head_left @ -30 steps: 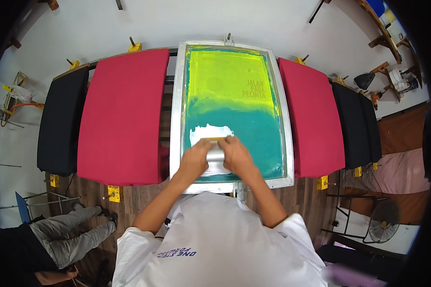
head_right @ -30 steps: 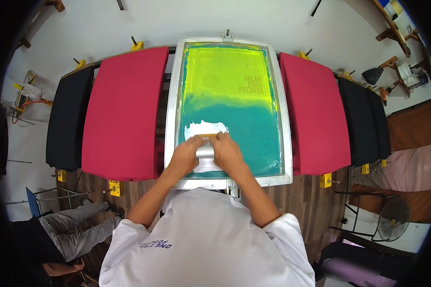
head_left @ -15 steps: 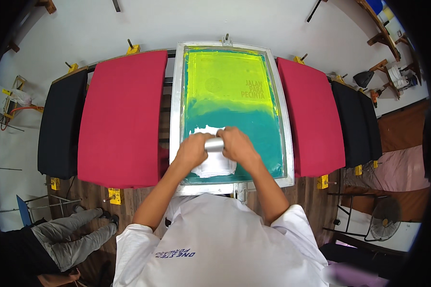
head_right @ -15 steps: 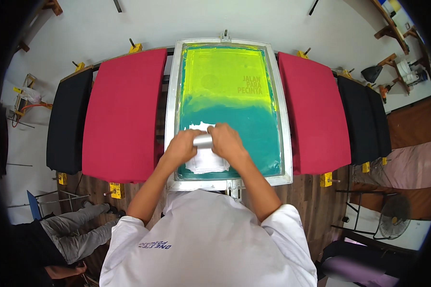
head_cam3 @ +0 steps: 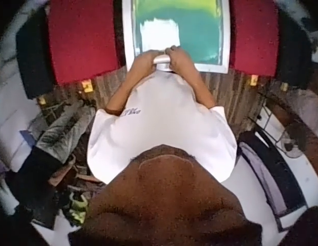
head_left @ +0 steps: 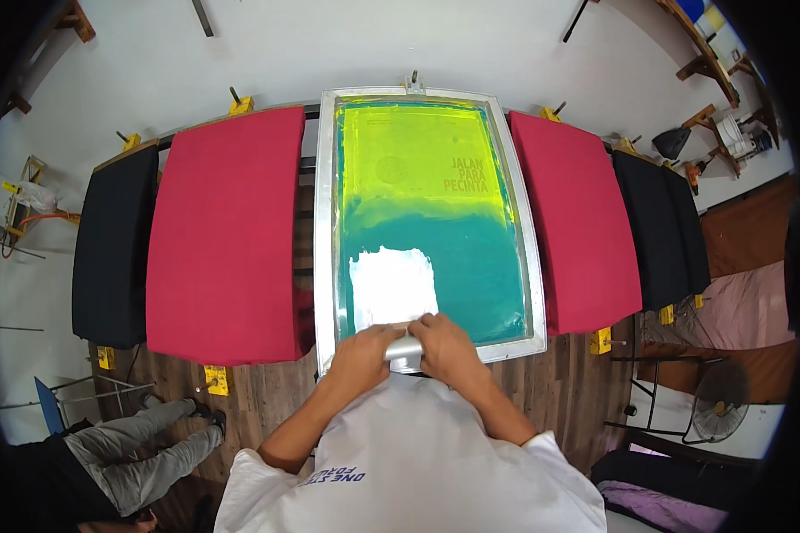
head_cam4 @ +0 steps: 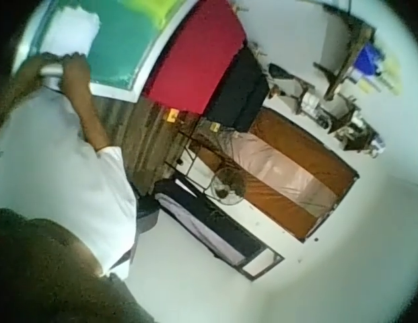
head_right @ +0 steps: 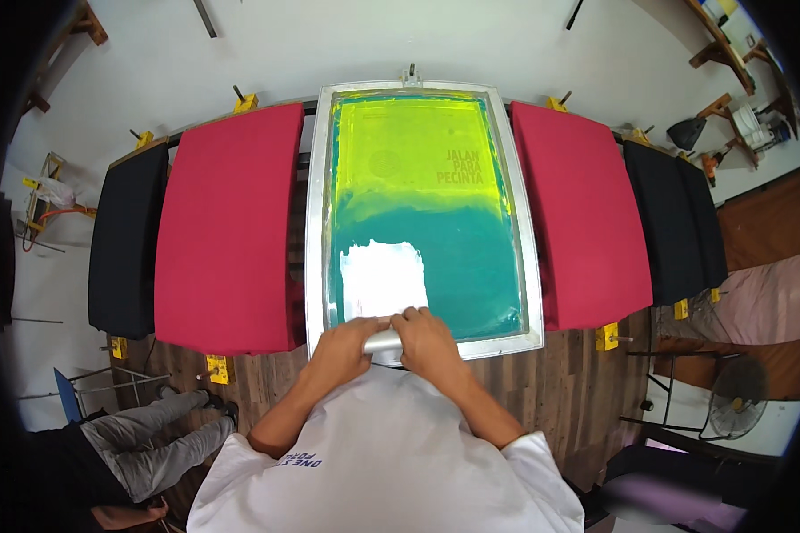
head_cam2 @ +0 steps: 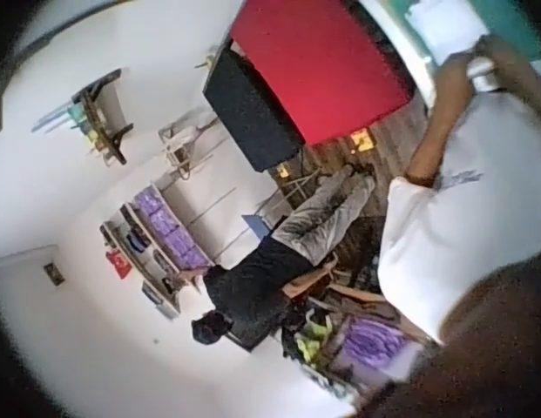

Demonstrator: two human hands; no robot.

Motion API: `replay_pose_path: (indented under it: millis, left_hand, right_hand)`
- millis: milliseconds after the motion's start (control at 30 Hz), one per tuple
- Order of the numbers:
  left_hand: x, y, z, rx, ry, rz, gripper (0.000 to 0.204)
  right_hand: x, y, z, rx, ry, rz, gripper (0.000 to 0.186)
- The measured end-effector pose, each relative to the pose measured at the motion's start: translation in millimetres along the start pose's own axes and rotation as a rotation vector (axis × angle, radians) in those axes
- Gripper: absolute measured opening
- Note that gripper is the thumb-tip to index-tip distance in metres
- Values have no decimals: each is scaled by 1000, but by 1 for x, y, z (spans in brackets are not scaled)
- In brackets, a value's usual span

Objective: Using a squeegee to apply white ink through a screen onto fabric for printing.

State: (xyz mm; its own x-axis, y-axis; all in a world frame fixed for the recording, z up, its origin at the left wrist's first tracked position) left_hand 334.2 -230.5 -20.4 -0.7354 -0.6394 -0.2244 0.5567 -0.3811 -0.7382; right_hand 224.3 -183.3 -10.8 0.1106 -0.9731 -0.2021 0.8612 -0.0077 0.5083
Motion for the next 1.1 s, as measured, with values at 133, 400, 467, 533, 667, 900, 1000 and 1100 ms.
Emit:
replay_pose_path:
  millis: [133,400,467,533,667,900,1000,1100]
  left_hand:
    - [46,3,35,92,-138,16,48]
    - [41,12,17,197,-209,-101,62]
    - [16,12,1,190,-174,-75,68]
    - [0,1,-3,145,-61,-32,63]
    - [10,-8,13,20,86,27,52]
    - [77,11,39,76,-139,-71,48]
    - [60,4,32,87,-148,-98,57]
    - [25,7,8,188,-86,-65,70]
  right_hand:
    - [57,-18,27,-59,-49,33,31]
    - [53,-25,4,-93,-215,93,37]
    - [25,-15,-10,-96,-173,73,42]
    - [1,-5,-15,-74,-115,43,46]
    - [7,-2,-2,26,58,20,40]
    - [83,-37,19,-92,-137,40,31]
    - [64,-32,12,-63,-244,98,43]
    - [26,-19,-8,-54,-229,62,46]
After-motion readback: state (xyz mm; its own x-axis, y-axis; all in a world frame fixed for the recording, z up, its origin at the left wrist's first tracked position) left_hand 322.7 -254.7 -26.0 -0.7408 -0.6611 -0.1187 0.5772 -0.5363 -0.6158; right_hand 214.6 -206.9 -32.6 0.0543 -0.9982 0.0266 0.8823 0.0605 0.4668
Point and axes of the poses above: each hand's wrist, its own x-axis towards the middle knuckle, its own z-axis out of the back of the hand, y = z × x, the point moved 8 cm from there along x, towards the middle knuckle, and after that the axes turned 7 degrees about z, right-handed, at the moved point
